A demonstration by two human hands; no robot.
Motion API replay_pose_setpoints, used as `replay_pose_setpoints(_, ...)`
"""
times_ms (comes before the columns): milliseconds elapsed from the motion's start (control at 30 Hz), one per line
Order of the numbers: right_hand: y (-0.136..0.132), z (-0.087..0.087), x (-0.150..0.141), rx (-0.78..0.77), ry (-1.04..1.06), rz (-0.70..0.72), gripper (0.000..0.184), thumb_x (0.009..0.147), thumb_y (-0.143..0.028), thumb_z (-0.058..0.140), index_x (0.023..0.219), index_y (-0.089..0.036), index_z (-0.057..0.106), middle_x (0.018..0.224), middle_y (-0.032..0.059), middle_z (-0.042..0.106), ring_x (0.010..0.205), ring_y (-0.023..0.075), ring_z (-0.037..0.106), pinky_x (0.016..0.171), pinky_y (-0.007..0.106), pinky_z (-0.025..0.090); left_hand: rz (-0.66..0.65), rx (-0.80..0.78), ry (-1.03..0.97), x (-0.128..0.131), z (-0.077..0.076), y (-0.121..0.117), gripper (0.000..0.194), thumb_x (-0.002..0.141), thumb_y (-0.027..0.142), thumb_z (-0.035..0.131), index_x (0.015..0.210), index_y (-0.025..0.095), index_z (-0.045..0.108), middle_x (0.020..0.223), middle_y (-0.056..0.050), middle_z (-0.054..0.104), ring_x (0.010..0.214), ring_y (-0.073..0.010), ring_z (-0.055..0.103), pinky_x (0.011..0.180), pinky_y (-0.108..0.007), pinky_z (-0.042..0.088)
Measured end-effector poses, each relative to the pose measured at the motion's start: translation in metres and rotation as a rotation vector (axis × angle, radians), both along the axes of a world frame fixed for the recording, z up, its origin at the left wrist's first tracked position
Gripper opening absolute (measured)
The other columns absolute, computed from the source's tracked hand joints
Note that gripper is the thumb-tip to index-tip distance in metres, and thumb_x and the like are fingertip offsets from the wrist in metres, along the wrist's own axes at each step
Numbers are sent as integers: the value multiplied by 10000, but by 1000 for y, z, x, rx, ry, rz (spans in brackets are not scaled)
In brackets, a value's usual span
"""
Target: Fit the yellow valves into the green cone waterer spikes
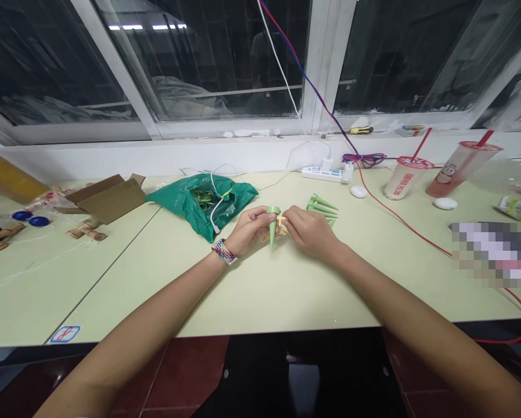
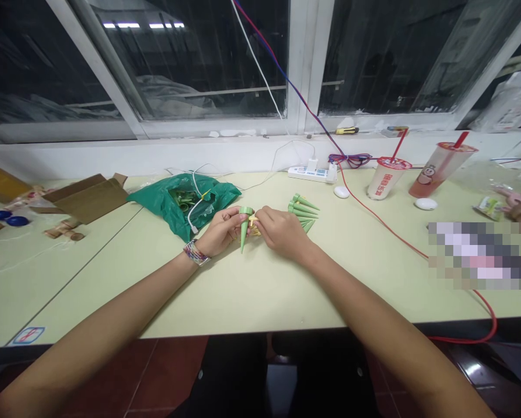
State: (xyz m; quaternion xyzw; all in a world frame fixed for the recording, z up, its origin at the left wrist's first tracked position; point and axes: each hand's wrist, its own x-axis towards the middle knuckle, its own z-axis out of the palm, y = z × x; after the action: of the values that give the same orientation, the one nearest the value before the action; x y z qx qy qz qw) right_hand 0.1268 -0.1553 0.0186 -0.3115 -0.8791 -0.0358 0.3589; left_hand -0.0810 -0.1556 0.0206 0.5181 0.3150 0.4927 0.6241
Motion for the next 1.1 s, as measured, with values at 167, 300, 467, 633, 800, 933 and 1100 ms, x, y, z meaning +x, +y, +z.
replay_pose_setpoints(167, 3, 0, -1, -380, 236, 107, 396, 1117, -418, 336, 812, -226, 500, 740, 15, 583, 683, 178, 534, 666, 309, 357, 9, 83, 68, -1, 2, 0, 388, 751, 347, 908, 1028, 157, 712, 885, -41, 739, 773, -175, 739, 724, -284, 599)
replay_pose_setpoints(300, 5, 0, -5, -595, 334, 101, 467, 1104, -471, 343, 714, -229, 430, 637, -10, 509, 625, 169, 489, 642, 306, 350, 51, 161, 132, -1, -1, 1, 407, 744, 328, 916, 1049, 162, 704, 920, -44, 748, 825, -180, 742, 754, -286, 608)
replay_pose_setpoints(467, -1, 3, -3, -331, 200, 37, 295, 1090, -377, 383, 859, -227, 488, 786, 27, 591, 688, 183, 501, 667, 322, 316, -32, -47, 3, 0, -1, 0, 351, 812, 398, 862, 952, 143, 666, 808, -34, 704, 683, -127, 692, 673, -248, 585)
replay_pose_setpoints(633, 2, 1, -2, -406, 271, 106, 297, 1094, -370, 366, 847, -232, 457, 763, 7, 540, 690, 180, 487, 675, 318, 331, -15, 15, 15, 2, 4, -4, 369, 792, 360, 883, 965, 166, 621, 848, -18, 705, 778, -151, 730, 720, -263, 589)
replay_pose_setpoints(800, 10, -3, -7, -716, 422, 112, 435, 1078, -457, 382, 705, -235, 404, 606, -27, 428, 611, 169, 433, 626, 311, 331, 69, 214, 216, 4, 5, -7, 446, 743, 334, 919, 1009, 177, 597, 902, -33, 745, 832, -186, 753, 758, -296, 591)
replay_pose_setpoints(933, 4, 3, -3, -559, 343, 96, 371, 1083, -420, 375, 771, -230, 438, 676, -13, 491, 638, 170, 458, 639, 316, 322, 8, 130, 98, 4, 3, -6, 378, 804, 374, 871, 993, 175, 612, 869, -33, 729, 793, -188, 750, 735, -307, 598)
replay_pose_setpoints(1100, 0, 7, 1, -358, 235, 110, 289, 1084, -379, 367, 844, -237, 444, 754, 12, 529, 673, 182, 472, 663, 329, 327, -14, 43, 35, 3, 4, -5, 355, 809, 401, 863, 941, 170, 627, 836, -36, 712, 784, -190, 746, 740, -317, 605)
